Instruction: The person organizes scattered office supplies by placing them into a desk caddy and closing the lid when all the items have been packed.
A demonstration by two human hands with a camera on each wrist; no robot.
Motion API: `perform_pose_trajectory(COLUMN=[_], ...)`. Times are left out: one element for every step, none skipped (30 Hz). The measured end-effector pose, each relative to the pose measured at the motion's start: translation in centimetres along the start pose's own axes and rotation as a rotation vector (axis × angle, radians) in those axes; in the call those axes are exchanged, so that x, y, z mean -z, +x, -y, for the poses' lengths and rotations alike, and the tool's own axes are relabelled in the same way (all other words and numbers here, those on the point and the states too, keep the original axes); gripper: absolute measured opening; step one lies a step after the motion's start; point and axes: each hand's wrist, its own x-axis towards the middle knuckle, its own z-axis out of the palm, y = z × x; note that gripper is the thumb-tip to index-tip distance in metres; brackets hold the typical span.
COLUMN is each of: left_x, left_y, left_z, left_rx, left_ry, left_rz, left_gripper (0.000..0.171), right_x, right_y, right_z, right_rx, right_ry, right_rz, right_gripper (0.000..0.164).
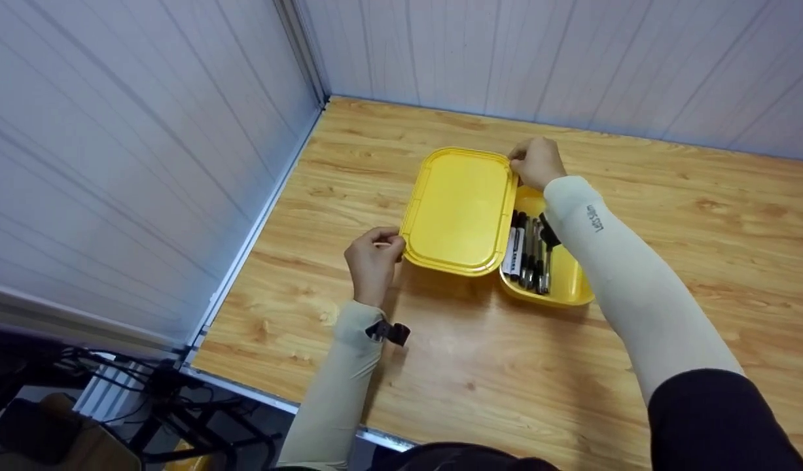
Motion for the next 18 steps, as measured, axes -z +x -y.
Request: perform_pose_trajectory(left_x=[-0.1,-0.1,-0.2,-0.2,-0.3,-0.3,-0.4,-0.5,-0.6,-0.8,-1.0,-1.3,-1.7,-2.1,-2.6,-3.2,-3.7,-4.3], left_y=[0.1,0.1,0.1,0.1,0.0,0.0,-0.2,-0.3,-0.5,-0.7,-0.9,-1.2,-1.6,-2.1,-2.5,-3.0,-3.6,-4.1], left_z=[-0.1,-0.2,-0.2,-0.3,-0.3,-0.3,-0.4,-0.4,-0.5,-0.7,-0.9,-1.2,-1.6,-2.1,-2.6,-3.1,-3.5,-3.9], left_rx=[0.002,0.006,0.006,-0.001,-0.019,-0.056,-0.108,-0.178,-0.264,-0.356,-0.459,-0.563,-0.663,-0.764,-0.856,-0.939,-1.015,-1.079], left_ry=[-0.007,-0.014,-0.019,-0.013,0.003,0.037,0.083,0.143,0.211,0.284,0.353,0.416,0.471,0.518,0.555,0.602,0.654,0.699], left_rz=[0.004,0.009,0.013,0.013,0.011,0.004,-0.005,-0.020,-0.042,-0.065,-0.085,-0.101,-0.106,-0.102,-0.081,-0.044,-0.002,0.046], left_gripper=[0.015,0.015,0.014,0.014,0.014,0.014,0.016,0.018,0.020,0.022,0.024,0.026,0.026,0.028,0.030,0.032,0.035,0.038], right_x=[0.2,0.4,0.5,0.6,0.6,0.6,0.6,0.5,0.4,0.2,0.1,0.0,-0.1,-0.1,-0.2,-0.1,-0.1,0.0], right_y=[0.0,-0.1,-0.1,-0.1,-0.2,-0.2,-0.2,-0.1,-0.1,0.0,0.1,0.2,0.2,0.3,0.3,0.2,0.1,0.0], right_z=[-0.1,-0.2,-0.3,-0.4,-0.5,-0.7,-0.8,-0.9,-1.0,-1.1,-1.1,-1.2,-1.3,-1.3,-1.3,-1.4,-1.4,-1.5], right_rx=[-0.005,-0.010,-0.015,-0.023,-0.028,-0.030,-0.030,-0.030,-0.028,-0.026,-0.024,-0.022,-0.022,-0.023,-0.023,-0.021,-0.020,-0.018], right_ry=[0.017,0.031,0.046,0.060,0.071,0.072,0.072,0.071,0.070,0.065,0.057,0.045,0.037,0.030,0.021,0.005,-0.002,-0.007], right_rz=[-0.004,-0.007,-0.012,-0.018,-0.024,-0.032,-0.039,-0.044,-0.046,-0.046,-0.045,-0.044,-0.042,-0.039,-0.038,-0.041,-0.044,-0.046], right_gripper=[0.030,0.030,0.030,0.029,0.029,0.029,0.029,0.028,0.028,0.027,0.027,0.026,0.026,0.026,0.026,0.026,0.026,0.026])
